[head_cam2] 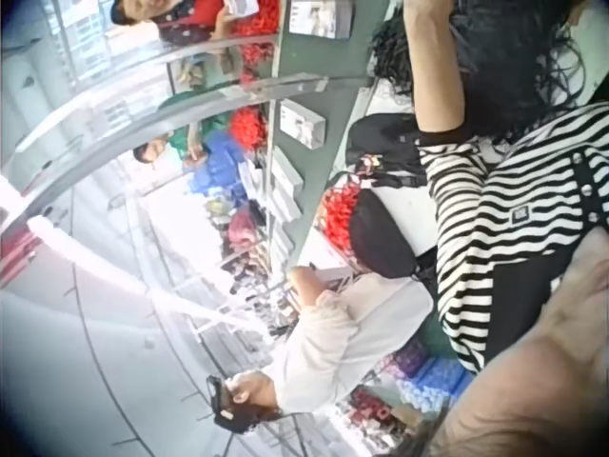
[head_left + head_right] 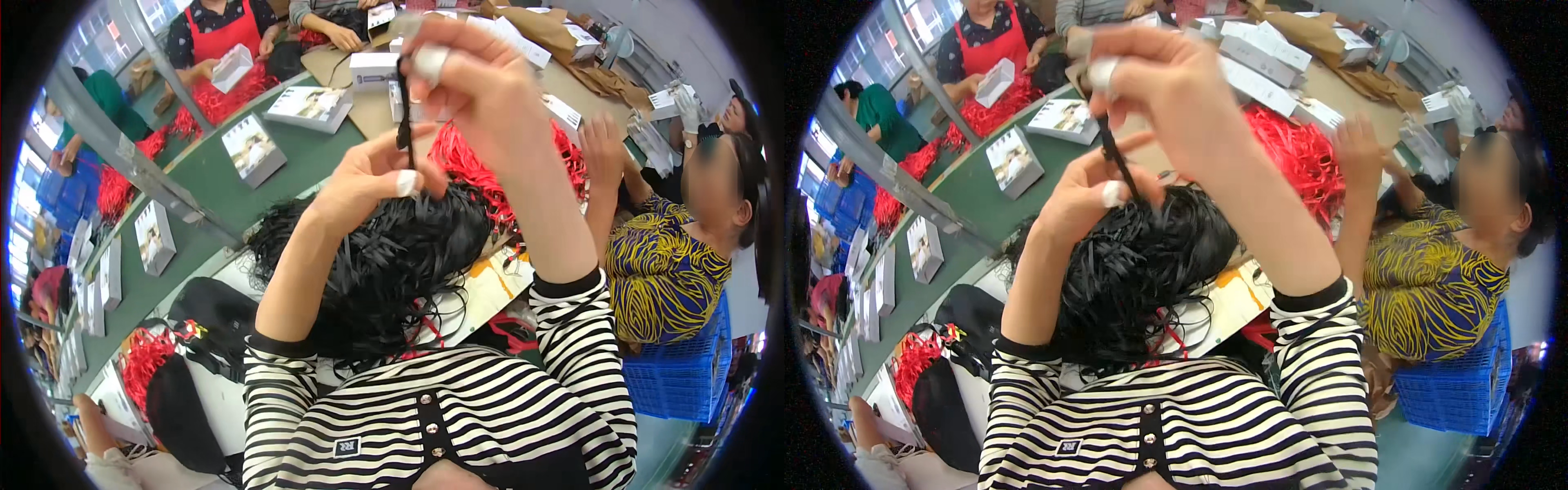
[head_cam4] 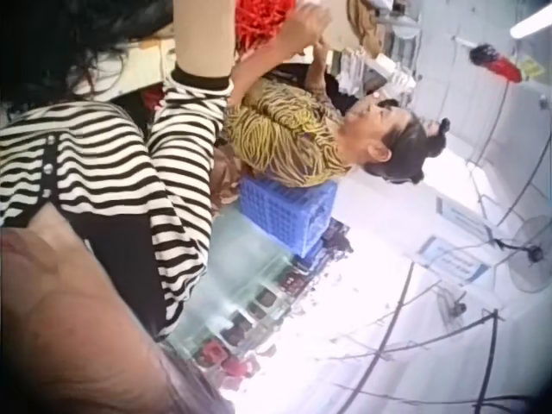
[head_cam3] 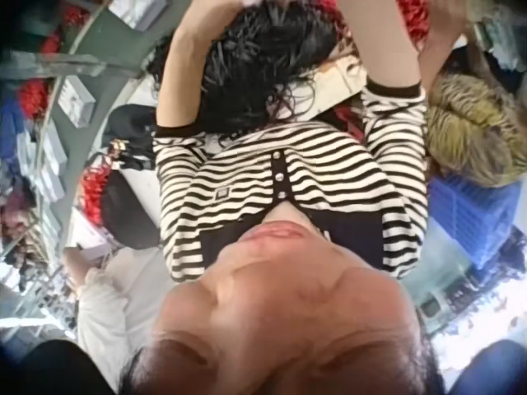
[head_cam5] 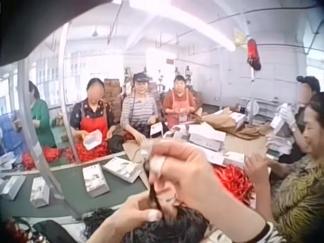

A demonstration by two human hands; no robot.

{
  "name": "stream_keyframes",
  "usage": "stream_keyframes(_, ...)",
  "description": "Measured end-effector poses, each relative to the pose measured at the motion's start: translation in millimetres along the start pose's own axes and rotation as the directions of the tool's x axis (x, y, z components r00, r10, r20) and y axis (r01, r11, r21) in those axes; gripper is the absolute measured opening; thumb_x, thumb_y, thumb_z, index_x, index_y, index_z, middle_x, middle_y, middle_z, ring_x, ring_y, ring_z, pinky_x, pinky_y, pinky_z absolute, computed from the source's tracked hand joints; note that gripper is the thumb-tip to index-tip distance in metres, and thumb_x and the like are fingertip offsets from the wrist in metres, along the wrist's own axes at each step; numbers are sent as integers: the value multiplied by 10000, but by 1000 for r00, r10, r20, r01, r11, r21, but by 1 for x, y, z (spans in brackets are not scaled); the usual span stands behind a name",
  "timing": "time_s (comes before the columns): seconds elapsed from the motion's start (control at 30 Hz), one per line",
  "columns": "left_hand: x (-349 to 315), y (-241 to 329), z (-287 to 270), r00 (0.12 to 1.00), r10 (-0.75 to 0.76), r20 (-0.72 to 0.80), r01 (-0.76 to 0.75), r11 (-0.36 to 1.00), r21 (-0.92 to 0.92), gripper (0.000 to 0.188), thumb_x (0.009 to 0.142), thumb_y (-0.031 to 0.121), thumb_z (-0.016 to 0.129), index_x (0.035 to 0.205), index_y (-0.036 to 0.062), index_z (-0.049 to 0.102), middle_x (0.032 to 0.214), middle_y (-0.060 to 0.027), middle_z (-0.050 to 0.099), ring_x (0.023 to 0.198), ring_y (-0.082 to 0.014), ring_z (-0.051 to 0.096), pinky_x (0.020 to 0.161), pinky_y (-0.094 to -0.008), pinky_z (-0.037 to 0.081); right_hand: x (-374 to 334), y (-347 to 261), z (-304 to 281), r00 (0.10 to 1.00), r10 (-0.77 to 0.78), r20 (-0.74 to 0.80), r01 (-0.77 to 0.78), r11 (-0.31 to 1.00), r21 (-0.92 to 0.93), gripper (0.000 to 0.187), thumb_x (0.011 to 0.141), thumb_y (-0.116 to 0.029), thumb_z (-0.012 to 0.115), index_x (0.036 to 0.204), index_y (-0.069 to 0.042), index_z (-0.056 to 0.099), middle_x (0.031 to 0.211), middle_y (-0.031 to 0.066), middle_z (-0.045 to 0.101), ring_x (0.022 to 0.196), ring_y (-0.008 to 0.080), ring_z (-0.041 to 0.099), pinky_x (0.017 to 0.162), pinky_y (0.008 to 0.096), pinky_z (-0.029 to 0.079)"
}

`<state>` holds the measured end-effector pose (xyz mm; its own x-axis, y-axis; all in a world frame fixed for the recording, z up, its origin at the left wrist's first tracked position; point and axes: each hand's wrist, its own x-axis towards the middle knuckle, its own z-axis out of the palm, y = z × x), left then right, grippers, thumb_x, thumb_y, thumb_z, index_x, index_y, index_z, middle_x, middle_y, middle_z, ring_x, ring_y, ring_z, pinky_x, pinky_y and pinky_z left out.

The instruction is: The person packages lanyards into product boxes by hand, picking straps from a pile, placing them inside the boxes, closing the flaps, and setting the boxes down.

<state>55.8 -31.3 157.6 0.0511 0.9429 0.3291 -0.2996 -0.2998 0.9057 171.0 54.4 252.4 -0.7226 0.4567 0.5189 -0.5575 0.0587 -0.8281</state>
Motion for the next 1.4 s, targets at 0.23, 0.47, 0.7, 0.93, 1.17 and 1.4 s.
stream_keyframes(0.23, -4, 70, -34, 962, 133, -237, -119, 990, 72, 375, 735, 51, 528, 1103, -11, 492, 719, -64, 569, 560, -119, 527, 561, -269, 471, 20, -52, -67, 905, -284, -316, 326, 941, 89, 176, 728, -3, 506, 888, 25, 573, 716, 76, 558, 531, 135, 509, 463, 213, 399)
stream_keyframes(0.47, 33, 173, -26, 936, 342, -87, -296, 894, 337, 406, 783, 127, 522, 1140, -42, 431, 855, -58, 533, 743, -116, 538, 673, -248, 454, 6, 13, -50, 996, -12, -84, -15, 950, -311, 540, 629, -17, 444, 1167, 2, 416, 752, 70, 541, 552, 109, 479, 435, 196, 375)
stream_keyframes(0.7, 81, 224, -9, 915, 367, 168, -381, 922, 61, 299, 775, 74, 497, 1045, -50, 470, 703, -65, 542, 530, -136, 510, 504, -243, 441, 10, 29, 41, 915, 247, 319, -169, 953, -252, 169, 772, -160, 596, 888, -40, 623, 640, -57, 533, 490, -5, 377, 423, 147, 270)
stream_keyframes(0.93, 50, 243, -125, 635, 589, -499, -418, 806, 419, 217, 787, 112, 526, 991, 37, 522, 857, -63, 594, 791, -159, 582, 717, -289, 483, 29, -26, -21, 996, 71, 51, -62, 986, -153, 244, 794, -76, 510, 1027, -10, 543, 816, 60, 599, 509, 58, 478, 418, 142, 336)
stream_keyframes(1.17, 35, 68, -107, 731, 118, -672, -54, 992, 115, 332, 779, -6, 475, 1107, -31, 432, 812, -148, 569, 678, -200, 572, 600, -290, 491, 60, -31, -33, 942, -188, 277, 100, 948, 303, 186, 848, -109, 445, 957, 11, 536, 895, 128, 598, 542, 61, 484, 465, 165, 373)
stream_keyframes(1.4, 4, -57, -86, 646, -210, -734, 127, 978, -168, 294, 816, 54, 442, 1102, -17, 442, 815, -110, 549, 608, -167, 545, 543, -277, 482, 89, 52, -99, 976, 204, -69, -215, 889, -404, 129, 803, -146, 509, 762, -48, 582, 597, 8, 543, 356, 42, 387, 332, 168, 278)
